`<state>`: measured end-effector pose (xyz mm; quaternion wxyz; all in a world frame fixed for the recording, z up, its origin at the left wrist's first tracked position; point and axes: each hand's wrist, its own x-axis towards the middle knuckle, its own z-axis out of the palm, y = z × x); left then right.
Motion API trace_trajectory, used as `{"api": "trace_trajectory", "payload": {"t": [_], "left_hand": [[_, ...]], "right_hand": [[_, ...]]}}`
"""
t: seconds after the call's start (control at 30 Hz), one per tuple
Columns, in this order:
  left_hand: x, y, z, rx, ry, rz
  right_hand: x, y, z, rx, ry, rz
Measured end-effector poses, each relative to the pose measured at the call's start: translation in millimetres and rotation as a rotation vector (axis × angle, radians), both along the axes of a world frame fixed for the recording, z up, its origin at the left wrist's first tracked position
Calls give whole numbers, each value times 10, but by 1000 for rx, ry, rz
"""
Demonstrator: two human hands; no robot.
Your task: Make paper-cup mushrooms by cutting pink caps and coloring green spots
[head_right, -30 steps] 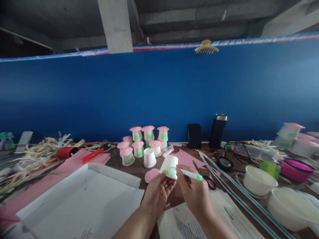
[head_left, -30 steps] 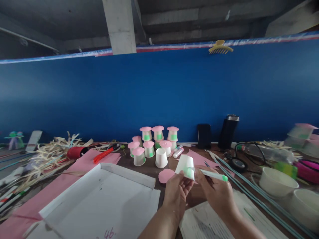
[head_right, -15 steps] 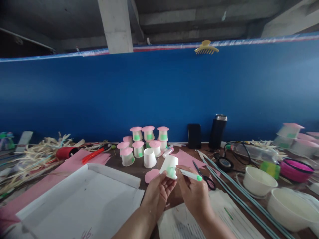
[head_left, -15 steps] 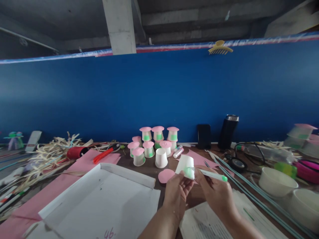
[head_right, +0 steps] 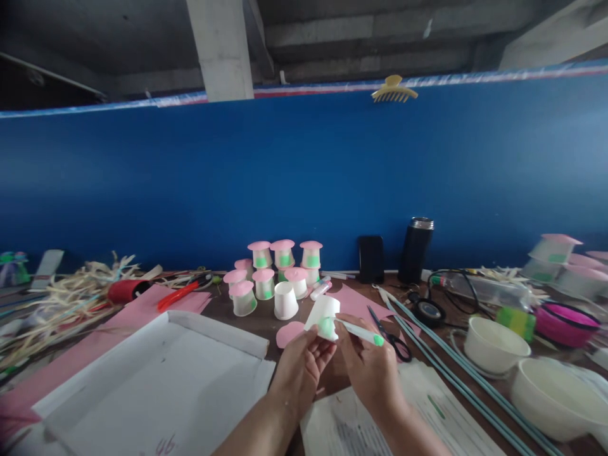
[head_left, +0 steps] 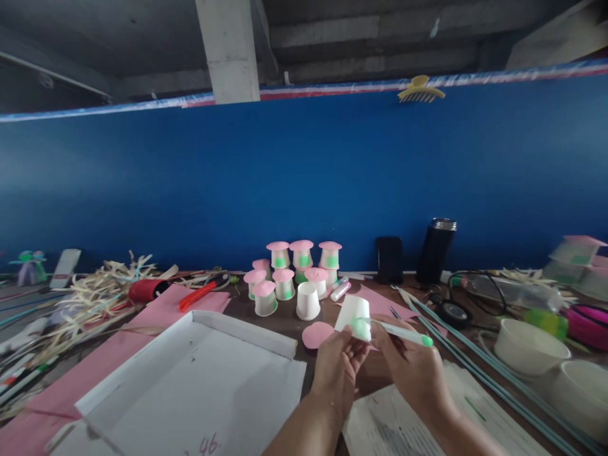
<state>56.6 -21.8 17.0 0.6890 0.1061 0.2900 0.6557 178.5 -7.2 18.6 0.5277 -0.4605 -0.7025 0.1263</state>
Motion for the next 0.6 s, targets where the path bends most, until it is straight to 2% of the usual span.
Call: {"api": "trace_trajectory", "payload": {"t": [0.2, 0.47, 0.6], "left_hand": [[5, 4, -14, 3, 9, 2], [14, 29, -71, -22, -8, 34], [12, 22, -55, 6, -17, 21]], "right_hand": [[-23, 15, 4, 4, -6, 22], [-17, -33, 24, -27, -76, -16], [-26, -28, 26, 6, -57, -42]]}}
